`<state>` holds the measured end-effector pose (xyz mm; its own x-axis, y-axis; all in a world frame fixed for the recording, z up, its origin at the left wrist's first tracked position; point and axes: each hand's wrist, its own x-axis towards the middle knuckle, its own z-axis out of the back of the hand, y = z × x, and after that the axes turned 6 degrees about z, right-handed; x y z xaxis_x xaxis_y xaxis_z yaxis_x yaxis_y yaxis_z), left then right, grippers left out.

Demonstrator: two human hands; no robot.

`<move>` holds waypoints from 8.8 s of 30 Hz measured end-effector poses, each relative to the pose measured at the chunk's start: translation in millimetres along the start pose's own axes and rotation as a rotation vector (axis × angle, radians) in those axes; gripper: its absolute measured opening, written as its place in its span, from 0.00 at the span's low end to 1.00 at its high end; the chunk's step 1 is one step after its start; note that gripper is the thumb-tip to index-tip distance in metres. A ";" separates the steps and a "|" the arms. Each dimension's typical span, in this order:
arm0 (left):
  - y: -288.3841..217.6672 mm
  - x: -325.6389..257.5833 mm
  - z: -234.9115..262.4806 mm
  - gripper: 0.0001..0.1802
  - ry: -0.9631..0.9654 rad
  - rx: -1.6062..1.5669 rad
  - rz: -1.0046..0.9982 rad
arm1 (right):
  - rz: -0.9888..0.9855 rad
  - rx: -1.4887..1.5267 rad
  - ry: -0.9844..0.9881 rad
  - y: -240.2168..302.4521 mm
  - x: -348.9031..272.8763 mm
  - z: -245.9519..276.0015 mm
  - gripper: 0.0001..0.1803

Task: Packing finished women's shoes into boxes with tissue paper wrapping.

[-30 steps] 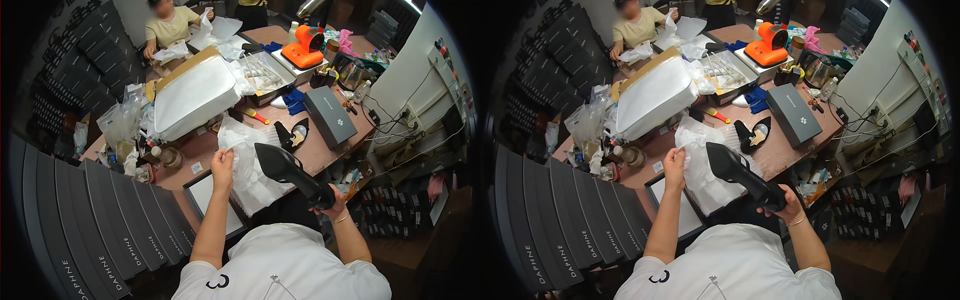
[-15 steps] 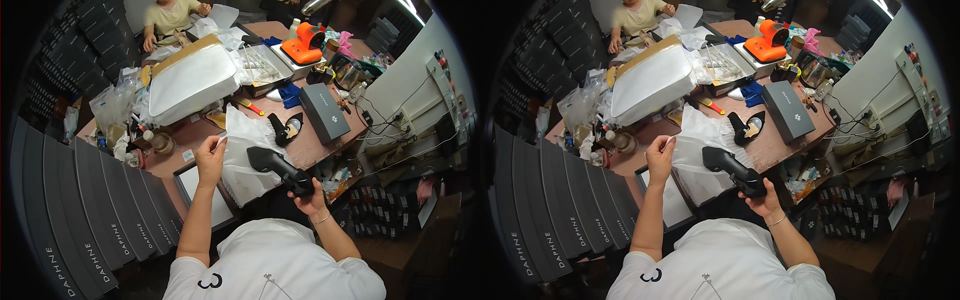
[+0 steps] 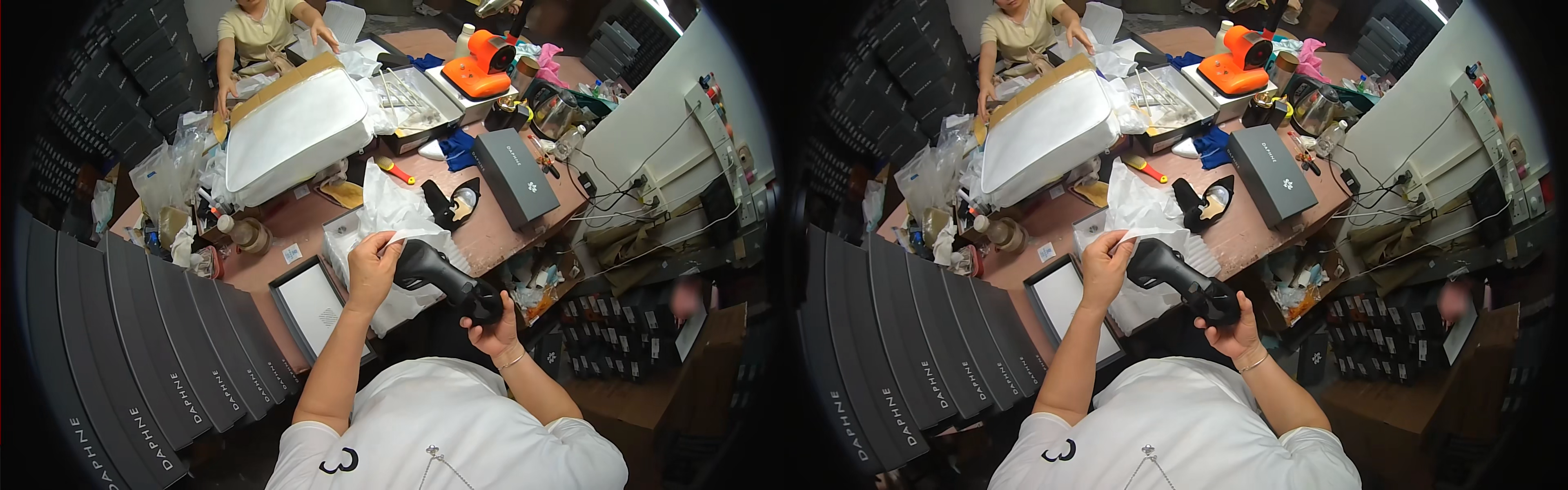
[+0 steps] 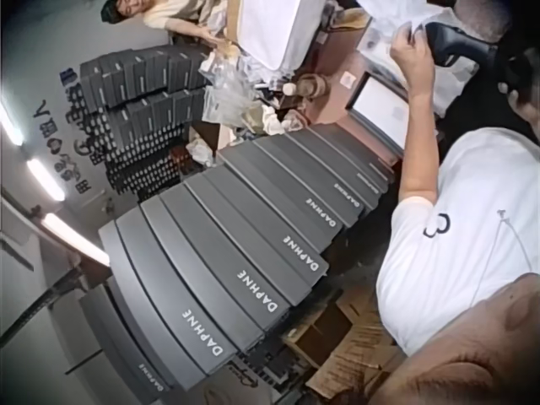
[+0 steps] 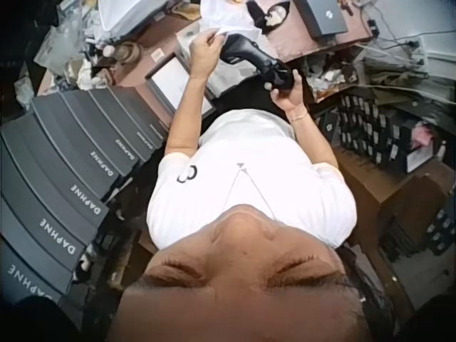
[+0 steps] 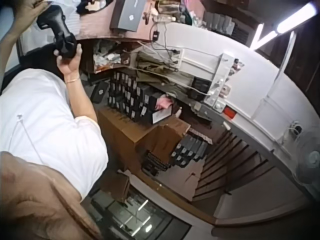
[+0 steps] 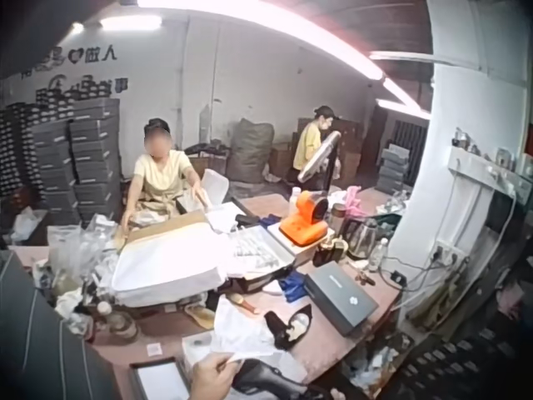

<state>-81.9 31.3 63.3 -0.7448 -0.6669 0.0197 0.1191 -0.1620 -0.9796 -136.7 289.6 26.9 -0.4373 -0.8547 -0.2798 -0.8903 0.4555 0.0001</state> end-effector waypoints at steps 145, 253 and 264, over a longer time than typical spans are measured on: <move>32.8 -94.5 -51.6 0.20 0.586 -0.032 0.234 | 0.543 -2.911 0.199 139.7 134.1 45.7 0.12; 40.1 -84.9 117.6 0.41 -0.136 0.620 0.227 | -0.392 -1.232 0.373 -20.1 88.1 -59.3 0.43; 172.7 -32.3 -59.2 0.39 -0.091 -0.284 0.608 | 0.260 -2.157 0.215 -41.4 173.1 111.8 0.43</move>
<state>-76.1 67.9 -118.4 -0.5402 -0.6400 -0.5465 0.3130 0.4500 -0.8364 -161.3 150.6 -128.9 -0.4051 -0.9141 -0.0144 0.5070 -0.2377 0.8286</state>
